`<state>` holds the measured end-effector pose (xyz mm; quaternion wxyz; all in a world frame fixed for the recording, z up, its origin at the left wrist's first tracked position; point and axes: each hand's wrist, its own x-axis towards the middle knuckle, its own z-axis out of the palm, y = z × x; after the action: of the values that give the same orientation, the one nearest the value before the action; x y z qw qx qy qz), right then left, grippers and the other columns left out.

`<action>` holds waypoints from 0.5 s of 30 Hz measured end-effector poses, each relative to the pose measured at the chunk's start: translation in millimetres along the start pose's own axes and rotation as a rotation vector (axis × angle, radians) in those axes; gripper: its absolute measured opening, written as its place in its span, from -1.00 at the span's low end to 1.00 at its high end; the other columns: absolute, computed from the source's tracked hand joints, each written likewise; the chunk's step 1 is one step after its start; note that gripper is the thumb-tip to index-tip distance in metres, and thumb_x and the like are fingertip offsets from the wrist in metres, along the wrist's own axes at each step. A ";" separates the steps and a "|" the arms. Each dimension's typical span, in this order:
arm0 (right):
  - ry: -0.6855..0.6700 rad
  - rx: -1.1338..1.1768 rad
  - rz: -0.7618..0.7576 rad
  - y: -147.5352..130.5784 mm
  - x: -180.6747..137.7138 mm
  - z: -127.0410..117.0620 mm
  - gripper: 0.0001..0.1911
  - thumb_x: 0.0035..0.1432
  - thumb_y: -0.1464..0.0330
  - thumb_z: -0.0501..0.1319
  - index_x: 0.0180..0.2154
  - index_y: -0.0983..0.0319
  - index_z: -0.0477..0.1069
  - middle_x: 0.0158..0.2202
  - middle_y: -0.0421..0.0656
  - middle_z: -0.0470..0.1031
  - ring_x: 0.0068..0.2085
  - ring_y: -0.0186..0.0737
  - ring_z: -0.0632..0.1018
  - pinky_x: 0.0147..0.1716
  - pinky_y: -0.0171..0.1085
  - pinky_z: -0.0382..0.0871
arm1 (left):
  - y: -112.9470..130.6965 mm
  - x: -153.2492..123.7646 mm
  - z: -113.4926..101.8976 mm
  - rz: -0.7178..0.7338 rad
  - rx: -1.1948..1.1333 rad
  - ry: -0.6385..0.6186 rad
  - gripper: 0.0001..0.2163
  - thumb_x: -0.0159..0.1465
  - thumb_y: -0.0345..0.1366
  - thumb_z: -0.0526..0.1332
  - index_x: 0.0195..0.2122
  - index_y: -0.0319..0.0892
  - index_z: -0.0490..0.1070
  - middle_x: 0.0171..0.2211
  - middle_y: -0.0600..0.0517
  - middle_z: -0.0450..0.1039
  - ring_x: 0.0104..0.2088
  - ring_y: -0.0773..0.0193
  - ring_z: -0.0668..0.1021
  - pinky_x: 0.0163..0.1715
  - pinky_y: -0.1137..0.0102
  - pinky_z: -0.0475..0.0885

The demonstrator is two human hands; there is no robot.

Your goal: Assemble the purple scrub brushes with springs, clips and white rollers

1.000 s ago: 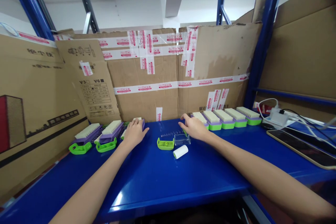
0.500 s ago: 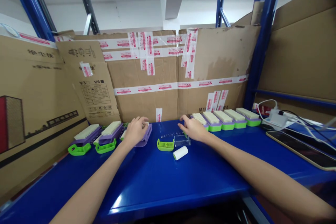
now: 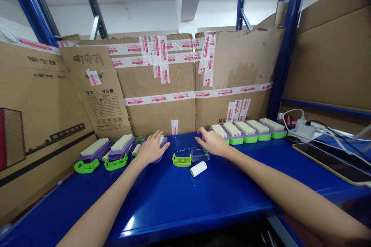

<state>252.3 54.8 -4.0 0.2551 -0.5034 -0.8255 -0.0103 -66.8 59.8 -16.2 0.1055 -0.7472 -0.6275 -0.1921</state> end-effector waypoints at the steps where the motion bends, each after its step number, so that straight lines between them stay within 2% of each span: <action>1: -0.002 -0.001 -0.004 0.0 0.1 0.2 -0.68 0.53 0.16 0.14 0.12 0.21 0.42 -0.33 -0.10 0.67 -0.26 -0.05 0.67 -0.32 -0.22 0.24 | -2.8 1.3 2.3 0.028 -0.004 -0.021 -0.30 0.44 0.09 0.07 0.46 -0.29 0.24 0.51 -0.27 0.20 0.48 -0.20 0.31 0.42 0.04 0.23; 3: -0.005 -0.003 -0.010 0.2 0.2 0.8 -0.68 0.53 0.15 0.14 0.12 0.22 0.42 -0.33 -0.10 0.67 -0.26 -0.05 0.67 -0.32 -0.22 0.23 | -7.6 3.8 6.4 0.056 -0.005 -0.063 -0.31 0.46 0.06 0.04 0.47 -0.29 0.23 0.53 -0.22 0.17 0.53 -0.14 0.21 0.46 0.08 0.17; 6: -0.007 -0.006 -0.013 0.5 0.3 1.7 -0.67 0.53 0.15 0.13 0.12 0.21 0.41 -0.31 -0.10 0.68 -0.25 -0.06 0.67 -0.33 -0.22 0.23 | -11.0 5.9 9.8 0.045 0.003 -0.076 -0.36 0.47 0.02 0.03 0.46 -0.27 0.26 0.51 -0.18 0.21 0.54 -0.12 0.20 0.46 0.08 0.18; 12: -0.012 -0.021 -0.007 -1.1 -0.5 0.2 -0.67 0.53 0.15 0.12 0.12 0.21 0.41 -0.29 -0.09 0.68 -0.23 -0.05 0.68 -0.31 -0.21 0.25 | -8.5 4.6 7.8 0.003 -0.001 -0.016 -0.53 0.49 -0.06 0.04 0.30 -0.16 0.41 0.34 -0.18 0.45 0.33 -0.18 0.48 0.34 0.01 0.32; 15: -0.008 -0.029 -0.003 -2.7 -0.9 -1.6 -0.67 0.53 0.15 0.12 0.12 0.21 0.42 -0.28 -0.08 0.69 -0.21 -0.04 0.68 -0.31 -0.21 0.24 | -7.1 3.8 5.5 0.000 -0.011 0.017 -0.59 0.48 -0.05 0.06 0.19 -0.13 0.47 0.24 -0.19 0.51 0.24 -0.19 0.52 0.28 0.00 0.38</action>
<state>251.0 52.3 -2.4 0.2445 -0.5058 -0.8270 -0.0205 -72.5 66.7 -20.2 0.1069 -0.7462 -0.6254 -0.2016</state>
